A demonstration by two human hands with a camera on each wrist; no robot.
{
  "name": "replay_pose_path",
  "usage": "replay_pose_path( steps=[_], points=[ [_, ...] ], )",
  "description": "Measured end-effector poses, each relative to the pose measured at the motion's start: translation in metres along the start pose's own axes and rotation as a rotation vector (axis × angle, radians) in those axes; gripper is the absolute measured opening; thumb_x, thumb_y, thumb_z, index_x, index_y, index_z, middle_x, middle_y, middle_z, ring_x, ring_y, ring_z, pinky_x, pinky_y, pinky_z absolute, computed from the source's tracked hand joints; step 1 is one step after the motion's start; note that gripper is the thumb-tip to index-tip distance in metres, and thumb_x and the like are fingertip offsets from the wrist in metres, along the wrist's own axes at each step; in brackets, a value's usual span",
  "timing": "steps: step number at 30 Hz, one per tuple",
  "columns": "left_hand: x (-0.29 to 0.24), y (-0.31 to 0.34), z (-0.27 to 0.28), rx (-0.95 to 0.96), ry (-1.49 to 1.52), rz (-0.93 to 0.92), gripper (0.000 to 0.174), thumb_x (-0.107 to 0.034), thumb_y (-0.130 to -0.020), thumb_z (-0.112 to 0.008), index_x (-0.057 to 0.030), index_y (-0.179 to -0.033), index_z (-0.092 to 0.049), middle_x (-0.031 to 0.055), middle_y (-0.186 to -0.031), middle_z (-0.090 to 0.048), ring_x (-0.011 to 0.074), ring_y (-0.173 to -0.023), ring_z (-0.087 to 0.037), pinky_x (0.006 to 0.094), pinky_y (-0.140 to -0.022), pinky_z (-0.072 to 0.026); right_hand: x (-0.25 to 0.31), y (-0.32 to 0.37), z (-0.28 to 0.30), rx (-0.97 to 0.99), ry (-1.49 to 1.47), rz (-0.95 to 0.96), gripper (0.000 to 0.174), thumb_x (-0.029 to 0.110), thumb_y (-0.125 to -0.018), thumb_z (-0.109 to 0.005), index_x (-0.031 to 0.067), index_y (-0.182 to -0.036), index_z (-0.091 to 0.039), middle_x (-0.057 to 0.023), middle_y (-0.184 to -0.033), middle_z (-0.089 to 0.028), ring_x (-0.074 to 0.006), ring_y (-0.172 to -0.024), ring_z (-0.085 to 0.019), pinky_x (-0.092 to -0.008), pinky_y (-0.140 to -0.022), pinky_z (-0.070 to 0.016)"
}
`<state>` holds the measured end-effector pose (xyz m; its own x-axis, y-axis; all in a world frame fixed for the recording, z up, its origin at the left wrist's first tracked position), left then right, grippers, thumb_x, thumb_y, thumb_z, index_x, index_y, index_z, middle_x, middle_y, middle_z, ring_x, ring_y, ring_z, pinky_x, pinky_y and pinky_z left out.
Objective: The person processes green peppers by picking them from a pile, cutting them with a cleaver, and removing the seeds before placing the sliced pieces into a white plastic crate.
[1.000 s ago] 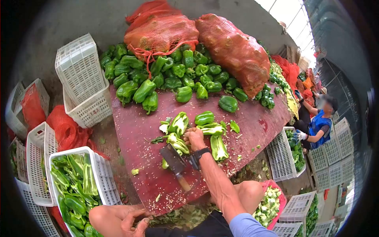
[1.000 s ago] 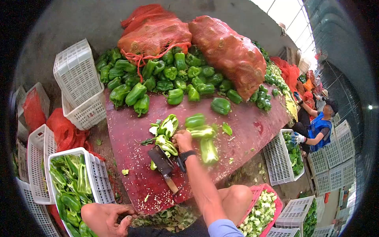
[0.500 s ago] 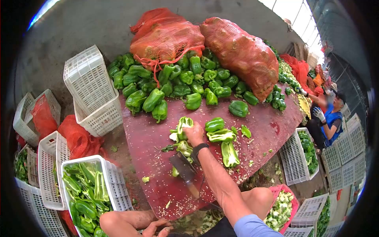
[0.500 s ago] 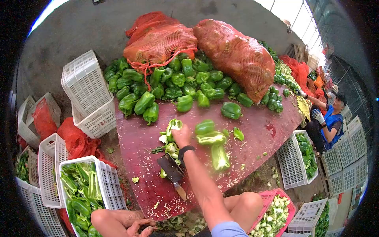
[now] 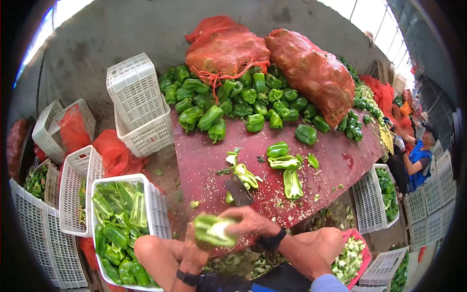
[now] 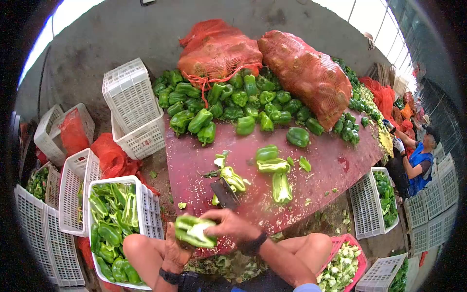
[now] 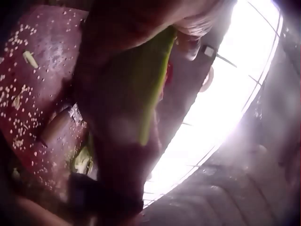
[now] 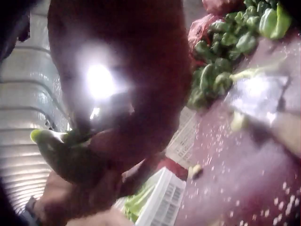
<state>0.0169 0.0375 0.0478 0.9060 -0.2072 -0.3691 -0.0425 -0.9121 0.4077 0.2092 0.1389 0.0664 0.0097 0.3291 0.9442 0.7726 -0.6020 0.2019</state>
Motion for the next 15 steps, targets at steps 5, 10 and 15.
replay_pose_path(
  steps=[5, 10, 15],
  points=[
    [0.017, 0.013, 0.02, -0.128, -0.111, -0.056, 0.036, -0.025, -0.098, -0.062, -0.0008, -0.124, -0.058, 0.0168, -0.114, -0.067, 0.0311, -0.106, -0.067, 0.0493, -0.094, -0.0574, -0.052, 0.02, -0.049, -0.5, 0.967, 0.394, 0.046, 0.031, -0.089, -0.076, -0.0001, -0.121, -0.065, -0.0142, -0.099, -0.069, -0.0291, -0.087, -0.068, -0.0378, -0.08, -0.0554],
    [0.045, 0.029, 0.0, -0.2, -0.528, -0.405, 0.029, -0.015, -0.101, -0.057, -0.0027, -0.128, -0.055, 0.0112, -0.115, -0.065, 0.0223, -0.1, -0.067, 0.0373, -0.084, -0.0585, -0.046, 0.037, -0.071, -0.465, 0.982, 0.254, 0.035, 0.029, -0.088, -0.072, 0.0018, -0.107, -0.063, -0.0167, -0.08, -0.065, -0.031, -0.073, -0.068, -0.0449, -0.065, -0.054],
    [0.061, 0.051, -0.02, -0.052, -1.198, -0.657, 0.037, -0.015, -0.097, -0.064, 0.0012, -0.129, -0.055, 0.0153, -0.12, -0.062, 0.0253, -0.108, -0.063, 0.0361, -0.096, -0.0511, -0.038, 0.06, -0.059, -0.352, 0.699, 0.106, 0.035, 0.01, -0.087, -0.07, 0.0002, -0.119, -0.061, -0.0114, -0.087, -0.068, -0.0139, -0.078, -0.064, -0.034, -0.068, -0.0536]
  ],
)
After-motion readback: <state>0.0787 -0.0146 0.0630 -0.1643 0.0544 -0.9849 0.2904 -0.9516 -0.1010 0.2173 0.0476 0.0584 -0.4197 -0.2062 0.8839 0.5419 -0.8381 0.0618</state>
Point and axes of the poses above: each hand's wrist, its own y-axis away from the middle knuckle, its own z-axis out of the back of the hand, x = y × z, the point moved 1 cm from there along -y, towards the middle knuckle
